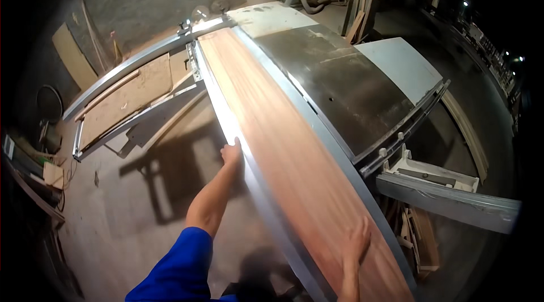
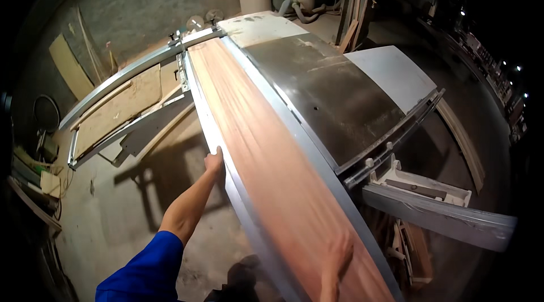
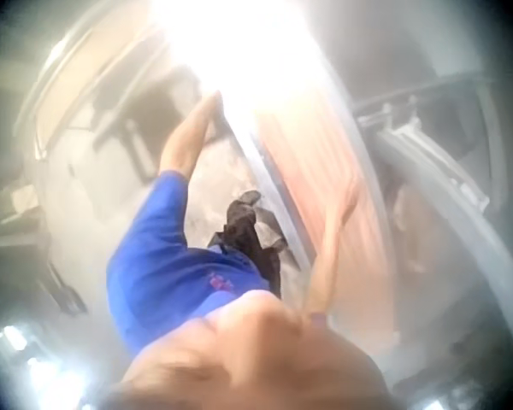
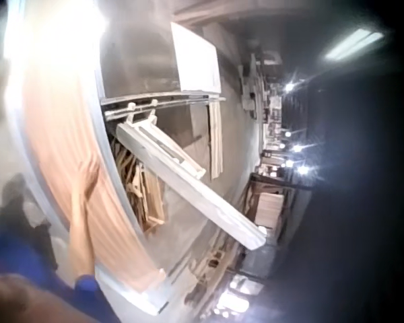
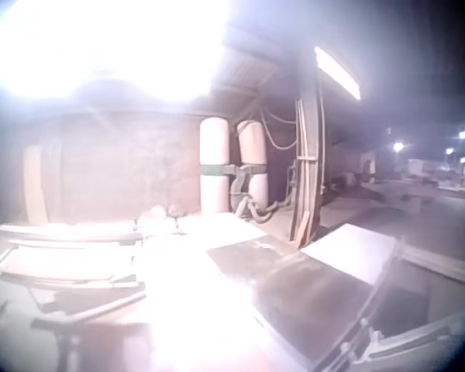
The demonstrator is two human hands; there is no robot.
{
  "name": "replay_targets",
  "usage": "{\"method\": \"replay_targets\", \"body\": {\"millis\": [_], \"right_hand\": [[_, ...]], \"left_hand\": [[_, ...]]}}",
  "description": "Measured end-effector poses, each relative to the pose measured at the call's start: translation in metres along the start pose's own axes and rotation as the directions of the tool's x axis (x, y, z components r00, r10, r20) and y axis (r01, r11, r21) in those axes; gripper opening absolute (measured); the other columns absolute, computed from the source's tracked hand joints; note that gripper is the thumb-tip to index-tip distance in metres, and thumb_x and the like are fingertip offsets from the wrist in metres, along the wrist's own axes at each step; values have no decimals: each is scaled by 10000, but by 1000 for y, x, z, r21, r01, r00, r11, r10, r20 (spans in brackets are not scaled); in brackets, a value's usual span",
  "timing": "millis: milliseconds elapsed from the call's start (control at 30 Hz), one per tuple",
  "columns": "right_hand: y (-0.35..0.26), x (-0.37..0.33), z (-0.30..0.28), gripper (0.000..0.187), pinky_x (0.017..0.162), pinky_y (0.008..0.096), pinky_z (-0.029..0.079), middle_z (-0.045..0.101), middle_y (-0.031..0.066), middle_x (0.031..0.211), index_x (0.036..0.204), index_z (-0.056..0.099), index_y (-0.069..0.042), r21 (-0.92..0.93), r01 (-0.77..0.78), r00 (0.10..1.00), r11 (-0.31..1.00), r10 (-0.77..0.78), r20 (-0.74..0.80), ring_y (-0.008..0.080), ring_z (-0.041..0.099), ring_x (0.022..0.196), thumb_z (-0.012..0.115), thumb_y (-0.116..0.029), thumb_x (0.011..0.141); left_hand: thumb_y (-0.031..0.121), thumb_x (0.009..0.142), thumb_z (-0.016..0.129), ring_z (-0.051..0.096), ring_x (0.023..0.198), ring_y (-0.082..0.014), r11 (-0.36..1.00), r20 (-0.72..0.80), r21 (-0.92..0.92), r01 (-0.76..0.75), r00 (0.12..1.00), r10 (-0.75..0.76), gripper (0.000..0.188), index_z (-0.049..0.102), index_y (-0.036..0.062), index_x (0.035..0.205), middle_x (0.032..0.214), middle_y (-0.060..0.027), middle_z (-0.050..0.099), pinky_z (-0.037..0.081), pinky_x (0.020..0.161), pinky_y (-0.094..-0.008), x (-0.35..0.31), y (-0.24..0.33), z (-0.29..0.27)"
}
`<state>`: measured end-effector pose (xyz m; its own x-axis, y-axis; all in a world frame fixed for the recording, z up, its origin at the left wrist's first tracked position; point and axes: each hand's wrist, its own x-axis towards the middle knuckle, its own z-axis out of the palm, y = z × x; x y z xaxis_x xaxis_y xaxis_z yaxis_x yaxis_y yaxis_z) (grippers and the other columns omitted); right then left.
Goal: The person cuts wood boards on a sliding table saw and removes the cut strips by hand.
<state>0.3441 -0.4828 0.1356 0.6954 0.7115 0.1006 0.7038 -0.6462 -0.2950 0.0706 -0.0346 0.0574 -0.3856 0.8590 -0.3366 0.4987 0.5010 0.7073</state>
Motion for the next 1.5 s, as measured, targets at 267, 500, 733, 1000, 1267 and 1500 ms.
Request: {"method": "replay_targets", "body": {"millis": [267, 500, 733, 1000, 1267, 1500], "right_hand": [[67, -54, -9, 507, 1127, 530, 286, 499, 142, 1432, 1339, 529, -45, -36, 109, 985, 993, -113, -131, 356, 391, 1388, 661, -249, 894], [178, -129, -40, 454, 1132, 542, 283, 497, 174, 1416, 1305, 533, -19, -63, 116, 988, 991, -121, -92, 388, 393, 1381, 569, -294, 946], [284, -179, -74, 495, 1140, 506, 295, 490, 163, 1436, 1330, 519, -40, -115, 105, 986, 988, -119, -115, 362, 401, 1381, 634, -217, 882], [395, -193, -83, 429, 1023, 499, 385, 552, 157, 1284, 1283, 540, -39, -201, 73, 970, 977, -116, -212, 356, 492, 1234, 636, -252, 922], [443, -196, -78, 272, 879, 451, 438, 546, 123, 993, 952, 550, -65, -60, -128, 971, 990, 113, -211, 324, 536, 1010, 586, -334, 979], [469, -231, -119, 160, 839, 450, 450, 545, 109, 1004, 972, 557, -82, 4, -84, 979, 996, 83, -187, 323, 551, 996, 604, -235, 966]], "left_hand": [[601, 931, 509, 553, 1167, -445, 999, -70, 38, -35, 997, 38, 746, 587, -78, 1230, 1272, -287, 523, 445, 1008, -500, -162, -57, -14], [518, 949, 552, 542, 1191, -452, 999, -123, -4, -36, 992, 35, 670, 554, -57, 1293, 1295, -290, 524, 435, 1032, -506, -292, -134, 8], [517, 964, 538, 556, 1157, -439, 996, -79, -85, -26, 997, 19, 627, 565, -20, 1287, 1266, -241, 520, 455, 984, -502, -412, -171, 30], [492, 959, 548, 543, 1191, -429, 991, -60, -132, 25, 998, -33, 646, 514, -18, 1355, 1319, -229, 488, 446, 1006, -507, -541, -216, 53], [490, 979, 536, 562, 1134, -442, 997, -238, -42, -59, 970, 48, 580, 575, 3, 1291, 1225, -236, 522, 449, 968, -523, -603, -298, 103], [483, 991, 510, 540, 1213, -484, 994, -87, 13, -105, 991, 106, 662, 572, -125, 1247, 1303, -342, 553, 426, 1041, -506, -648, -292, 97]]}}
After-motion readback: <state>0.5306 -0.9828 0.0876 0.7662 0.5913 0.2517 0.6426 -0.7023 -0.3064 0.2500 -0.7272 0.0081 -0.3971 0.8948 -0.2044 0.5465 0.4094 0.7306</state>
